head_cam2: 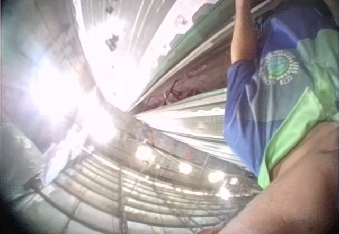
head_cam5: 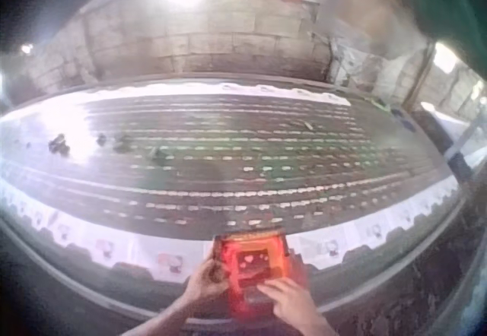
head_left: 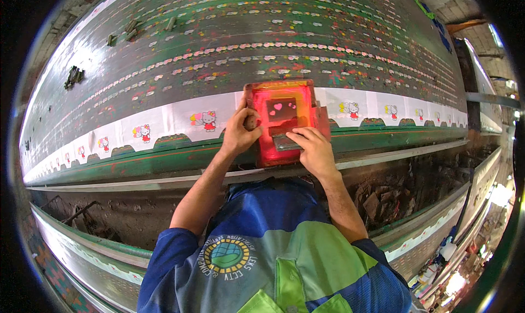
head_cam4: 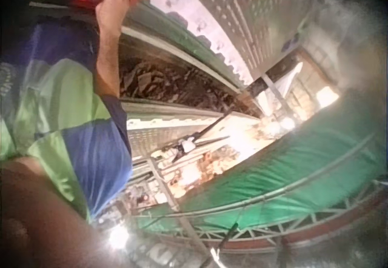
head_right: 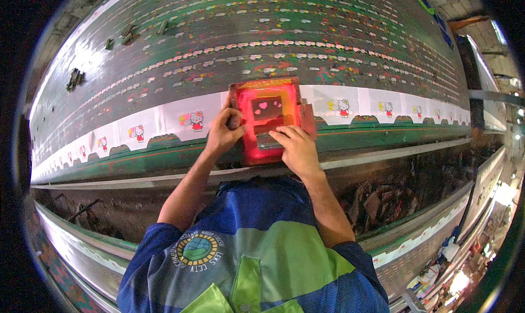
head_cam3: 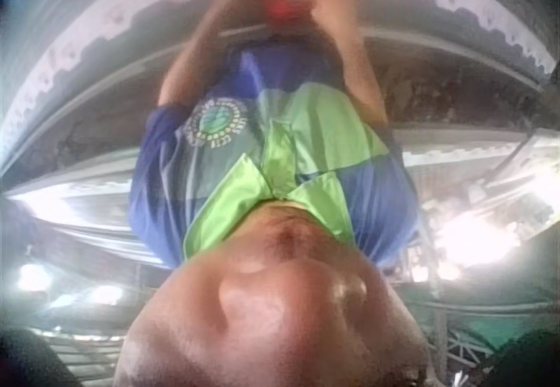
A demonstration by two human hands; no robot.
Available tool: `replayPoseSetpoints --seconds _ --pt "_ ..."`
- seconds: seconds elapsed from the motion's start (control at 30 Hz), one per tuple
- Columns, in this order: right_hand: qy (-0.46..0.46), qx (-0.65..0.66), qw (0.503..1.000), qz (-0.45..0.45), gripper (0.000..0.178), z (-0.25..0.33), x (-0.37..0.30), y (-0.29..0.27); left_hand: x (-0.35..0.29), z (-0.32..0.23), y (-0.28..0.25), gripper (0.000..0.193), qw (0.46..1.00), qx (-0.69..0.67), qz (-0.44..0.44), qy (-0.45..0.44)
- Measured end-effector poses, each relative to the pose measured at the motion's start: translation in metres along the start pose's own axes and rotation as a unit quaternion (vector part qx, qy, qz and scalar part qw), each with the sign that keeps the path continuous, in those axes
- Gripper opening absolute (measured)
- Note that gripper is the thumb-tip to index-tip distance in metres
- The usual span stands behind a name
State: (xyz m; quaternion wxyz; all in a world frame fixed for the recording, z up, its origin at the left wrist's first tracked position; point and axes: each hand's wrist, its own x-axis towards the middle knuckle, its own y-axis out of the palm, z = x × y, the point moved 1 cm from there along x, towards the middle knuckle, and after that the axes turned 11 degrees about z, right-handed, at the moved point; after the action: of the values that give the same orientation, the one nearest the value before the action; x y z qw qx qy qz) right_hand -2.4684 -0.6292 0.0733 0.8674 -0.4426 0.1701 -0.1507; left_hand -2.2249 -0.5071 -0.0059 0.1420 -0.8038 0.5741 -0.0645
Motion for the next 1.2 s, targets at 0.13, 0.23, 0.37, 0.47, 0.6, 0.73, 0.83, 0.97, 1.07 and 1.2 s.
replayPoseSetpoints --seconds 0.13,0.23,0.37,0.47,0.6,0.73,0.83,0.97,1.07,1.2 --pt "-0.023 -0.003 1.0 -0.01 0.057 -0.017 -0.007 -0.003 0.002 -0.027 0.01 0.024 0.999 0.027 -0.011 -0.018" --pt "-0.027 0.025 0.999 -0.037 0.056 -0.054 -0.03 -0.024 0.014 -0.048 0.049 0.028 0.996 0.071 -0.033 0.042" --pt "-0.018 0.026 0.998 -0.05 0.055 -0.127 -0.073 -0.069 0.048 -0.082 0.136 0.031 0.998 0.035 -0.029 0.039" --pt "-0.02 0.007 0.999 -0.05 0.054 -0.177 -0.09 -0.096 0.073 -0.092 0.185 0.033 0.999 0.03 -0.025 0.003" --pt "-0.03 0.018 0.998 -0.056 0.055 -0.201 -0.098 -0.102 0.092 -0.084 0.21 0.034 0.998 0.053 -0.011 -0.038" --pt "-0.049 -0.003 0.997 -0.058 0.043 -0.209 -0.096 -0.099 0.095 -0.075 0.21 0.035 0.999 0.021 0.002 -0.04" --pt "-0.049 -0.005 0.998 -0.036 0.045 -0.207 -0.094 -0.103 0.094 -0.07 0.209 0.036 0.999 0.02 0.003 -0.026" --pt "-0.05 -0.01 0.998 -0.037 0.044 -0.205 -0.094 -0.107 0.095 -0.073 0.211 0.036 1.0 0.019 0.002 -0.022" --pt "-0.019 0.05 0.996 0.074 0.043 -0.204 -0.092 -0.121 0.094 -0.07 0.212 0.035 0.999 -0.002 -0.001 -0.047" --pt "-0.06 0.042 0.997 0.029 0.045 -0.22 -0.04 -0.132 0.095 -0.068 0.213 0.034 0.995 -0.033 -0.007 -0.096"
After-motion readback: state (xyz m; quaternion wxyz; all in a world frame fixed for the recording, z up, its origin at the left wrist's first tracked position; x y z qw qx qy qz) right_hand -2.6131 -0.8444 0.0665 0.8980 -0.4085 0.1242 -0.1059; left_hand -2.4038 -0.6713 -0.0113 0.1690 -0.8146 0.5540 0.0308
